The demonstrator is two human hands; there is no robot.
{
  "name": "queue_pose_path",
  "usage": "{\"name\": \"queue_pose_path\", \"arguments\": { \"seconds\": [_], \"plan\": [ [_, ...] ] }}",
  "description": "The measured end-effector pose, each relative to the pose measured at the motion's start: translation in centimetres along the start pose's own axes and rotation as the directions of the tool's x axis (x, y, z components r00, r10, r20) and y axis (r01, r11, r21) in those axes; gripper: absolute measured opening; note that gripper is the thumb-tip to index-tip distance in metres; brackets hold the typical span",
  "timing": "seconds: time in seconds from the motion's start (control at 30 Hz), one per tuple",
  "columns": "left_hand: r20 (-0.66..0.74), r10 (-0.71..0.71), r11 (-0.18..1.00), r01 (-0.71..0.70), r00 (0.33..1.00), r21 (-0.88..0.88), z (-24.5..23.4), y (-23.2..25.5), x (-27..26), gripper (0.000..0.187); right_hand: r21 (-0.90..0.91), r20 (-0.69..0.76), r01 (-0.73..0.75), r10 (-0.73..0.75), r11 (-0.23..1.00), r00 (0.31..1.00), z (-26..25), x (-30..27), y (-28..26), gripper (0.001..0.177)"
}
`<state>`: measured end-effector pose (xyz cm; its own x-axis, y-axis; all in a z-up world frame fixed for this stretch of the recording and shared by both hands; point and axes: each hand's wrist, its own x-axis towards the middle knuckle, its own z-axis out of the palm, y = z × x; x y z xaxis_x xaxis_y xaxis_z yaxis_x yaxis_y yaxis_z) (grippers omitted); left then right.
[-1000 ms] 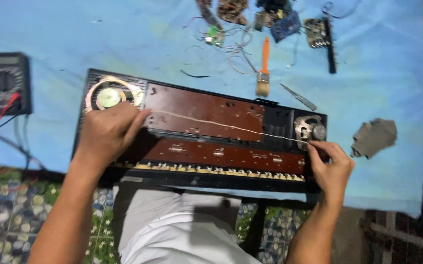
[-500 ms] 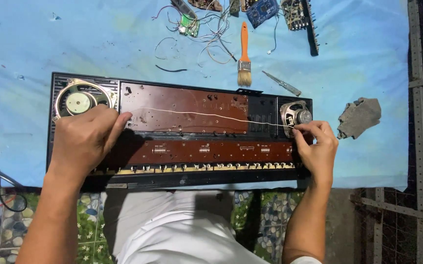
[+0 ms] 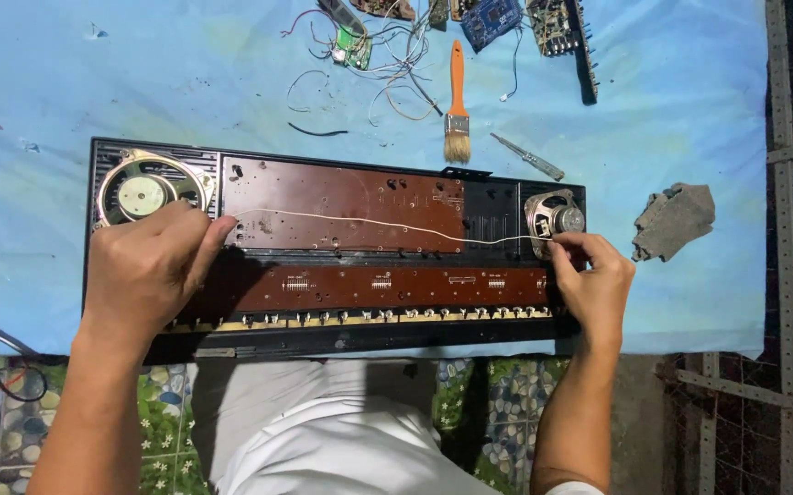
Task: The person works on the internal components of a disassembled electronic device, likely a stereo receiver. They connect wires to the speaker terminals and then proceed to solder a wire onto the circuit board using a soldering iron.
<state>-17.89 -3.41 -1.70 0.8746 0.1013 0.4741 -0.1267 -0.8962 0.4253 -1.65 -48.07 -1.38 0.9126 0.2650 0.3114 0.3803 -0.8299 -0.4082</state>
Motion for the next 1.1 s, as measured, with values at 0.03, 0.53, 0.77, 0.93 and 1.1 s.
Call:
{"name": "queue_pose_path", "arguments": {
  "seconds": [0.03, 0.53, 0.77, 0.93, 1.1],
  "plan": [
    [0.0, 0.0, 1.0, 0.0, 1.0, 0.0, 0.1, -0.1, 0.0, 0.047, 0.0, -0.001, 0.0, 0.0, 1.0, 1.0, 0.0, 0.1, 0.0, 0.012],
    [0.013, -0.026, 0.999, 0.026, 1.0, 0.038, 0.2, -0.5, -0.6, 0.049, 0.029, -0.079, 0.053, -0.05, 0.998, 0.996, 1.1, 0.5, 0.6, 0.015],
    [0.007, -0.027, 0.999, 0.027, 1.0, 0.034, 0.1, -0.5, -0.8, 0.048, 0.063, -0.045, 0.069, -0.067, 0.996, 0.997, 2.1, 0.6, 3.2, 0.012],
    [0.012, -0.026, 0.998, 0.025, 1.0, 0.054, 0.3, -0.5, -0.8, 0.045, 0.107, -0.024, 0.006, -0.003, 0.994, 1.0, 2.2, 0.7, 4.0, 0.011],
    [0.008, -0.017, 0.999, 0.017, 1.0, 0.034, 0.5, -0.4, -0.8, 0.046, 0.066, -0.046, 0.074, -0.071, 0.995, 0.996, 2.2, 0.5, 3.9, 0.013]
  ]
}}
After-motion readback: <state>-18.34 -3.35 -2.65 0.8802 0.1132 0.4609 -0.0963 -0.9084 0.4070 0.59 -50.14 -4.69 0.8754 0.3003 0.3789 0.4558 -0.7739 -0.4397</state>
